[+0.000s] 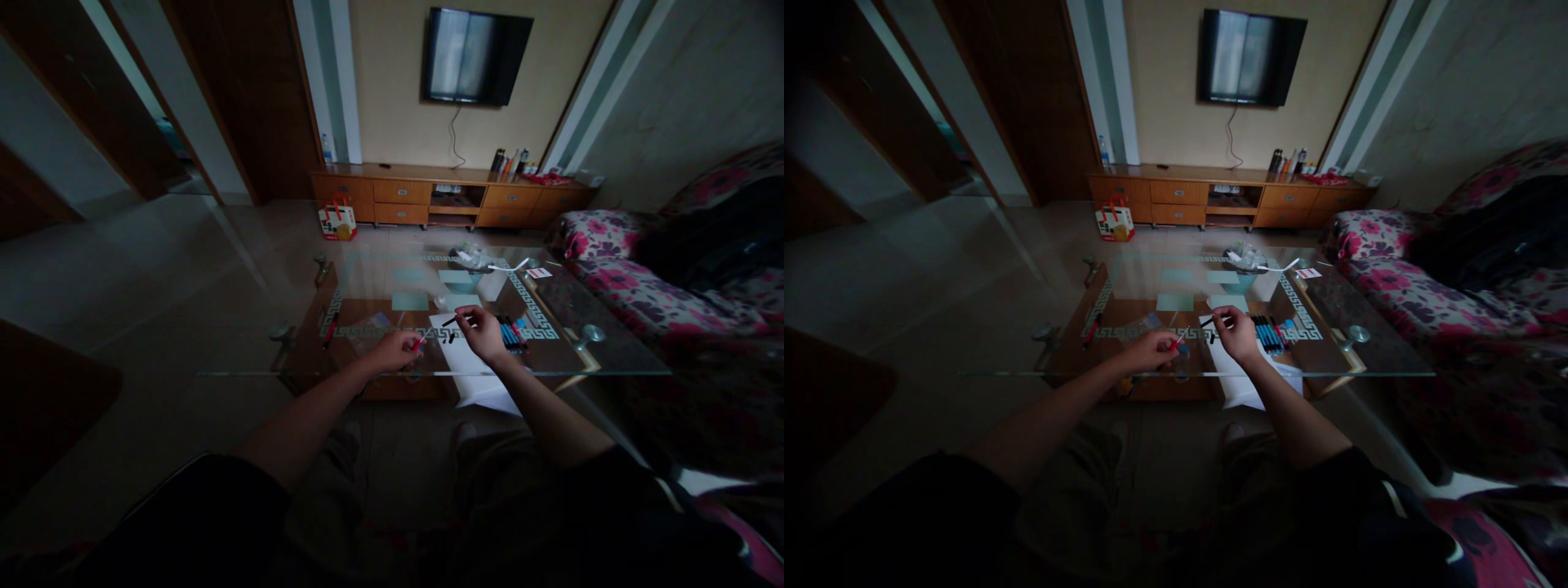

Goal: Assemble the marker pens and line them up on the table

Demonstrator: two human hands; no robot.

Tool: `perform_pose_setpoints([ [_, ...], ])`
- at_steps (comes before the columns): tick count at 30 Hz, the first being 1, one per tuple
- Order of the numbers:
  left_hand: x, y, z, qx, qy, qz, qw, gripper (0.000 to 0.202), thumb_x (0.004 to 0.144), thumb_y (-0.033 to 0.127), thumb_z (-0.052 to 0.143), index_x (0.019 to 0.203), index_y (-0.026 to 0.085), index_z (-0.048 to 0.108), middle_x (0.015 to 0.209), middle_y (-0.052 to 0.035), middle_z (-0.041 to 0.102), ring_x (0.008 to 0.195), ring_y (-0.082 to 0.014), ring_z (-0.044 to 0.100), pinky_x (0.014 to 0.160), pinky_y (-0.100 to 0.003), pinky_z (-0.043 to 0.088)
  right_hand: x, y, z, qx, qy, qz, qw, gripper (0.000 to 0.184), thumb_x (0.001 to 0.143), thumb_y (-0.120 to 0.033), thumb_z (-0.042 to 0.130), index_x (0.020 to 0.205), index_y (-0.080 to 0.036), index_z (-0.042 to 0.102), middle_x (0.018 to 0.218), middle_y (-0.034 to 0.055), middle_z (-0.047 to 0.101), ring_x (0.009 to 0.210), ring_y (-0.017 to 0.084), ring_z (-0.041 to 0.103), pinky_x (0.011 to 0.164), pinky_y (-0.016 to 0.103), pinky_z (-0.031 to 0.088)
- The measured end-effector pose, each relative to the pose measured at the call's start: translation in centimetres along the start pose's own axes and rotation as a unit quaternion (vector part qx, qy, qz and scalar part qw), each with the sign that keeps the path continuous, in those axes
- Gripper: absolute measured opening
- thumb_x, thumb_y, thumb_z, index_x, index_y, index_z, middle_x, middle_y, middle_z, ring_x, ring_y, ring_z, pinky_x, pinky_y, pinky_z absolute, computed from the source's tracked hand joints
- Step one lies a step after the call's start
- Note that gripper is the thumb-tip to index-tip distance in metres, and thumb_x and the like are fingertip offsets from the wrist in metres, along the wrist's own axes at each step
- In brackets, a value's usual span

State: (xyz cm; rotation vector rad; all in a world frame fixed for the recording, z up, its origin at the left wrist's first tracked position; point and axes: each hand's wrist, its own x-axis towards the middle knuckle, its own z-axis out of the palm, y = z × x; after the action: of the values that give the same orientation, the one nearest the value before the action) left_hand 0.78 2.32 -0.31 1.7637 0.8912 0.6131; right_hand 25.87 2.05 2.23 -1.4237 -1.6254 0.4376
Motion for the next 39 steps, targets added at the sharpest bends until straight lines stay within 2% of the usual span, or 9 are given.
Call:
perform_pose_setpoints([
  [6,-0.2,0.2,-0.1,0.018,-0.007,0.014,1.000,0.030,0.080,0.026,0.066,0.107,0.011,0.066,0.072,-0.0028,0.067,0.058,-0.0122,0.062,0.055,-0.020,0.047,-0.2,-1.5,0.6,0.063,-0.016,-0.010,0.998,0.034,0.088,-0.049,0.058,0.096,-0.017,0.067,0.093,0.0086,0.071,0.071,0.017,0.063,0.064,0.029,0.052],
  [23,-0.2,0.1,-0.1,0.052,-0.014,0.015,0.998,0.033,0.082,0.026,0.063,0.111,0.010,0.066,0.075,-0.0046,0.068,0.059,-0.0134,0.062,0.058,-0.023,0.047,-0.5,-2.4,0.9,0.113,-0.014,-0.009,0.993,0.036,0.086,-0.052,0.059,0.096,-0.018,0.066,0.093,0.0074,0.070,0.067,0.015,0.060,0.056,0.026,0.052],
  [34,-0.2,0.4,-0.1,0.044,-0.013,0.018,0.999,0.032,0.081,0.026,0.064,0.109,0.010,0.067,0.075,-0.0045,0.068,0.060,-0.0129,0.061,0.058,-0.022,0.046,-0.5,-2.1,1.0,0.100,-0.032,0.000,0.994,0.036,0.084,-0.052,0.060,0.097,-0.018,0.065,0.095,0.0091,0.070,0.070,0.017,0.062,0.060,0.028,0.053],
  [39,-0.2,0.4,-0.1,0.042,-0.013,0.018,0.999,0.032,0.081,0.026,0.064,0.109,0.010,0.067,0.075,-0.0033,0.067,0.060,-0.0124,0.061,0.058,-0.022,0.046,-0.5,-1.4,1.5,0.111,-0.050,0.003,0.993,0.038,0.083,-0.052,0.062,0.100,-0.018,0.065,0.095,0.0086,0.070,0.069,0.016,0.061,0.057,0.028,0.051],
])
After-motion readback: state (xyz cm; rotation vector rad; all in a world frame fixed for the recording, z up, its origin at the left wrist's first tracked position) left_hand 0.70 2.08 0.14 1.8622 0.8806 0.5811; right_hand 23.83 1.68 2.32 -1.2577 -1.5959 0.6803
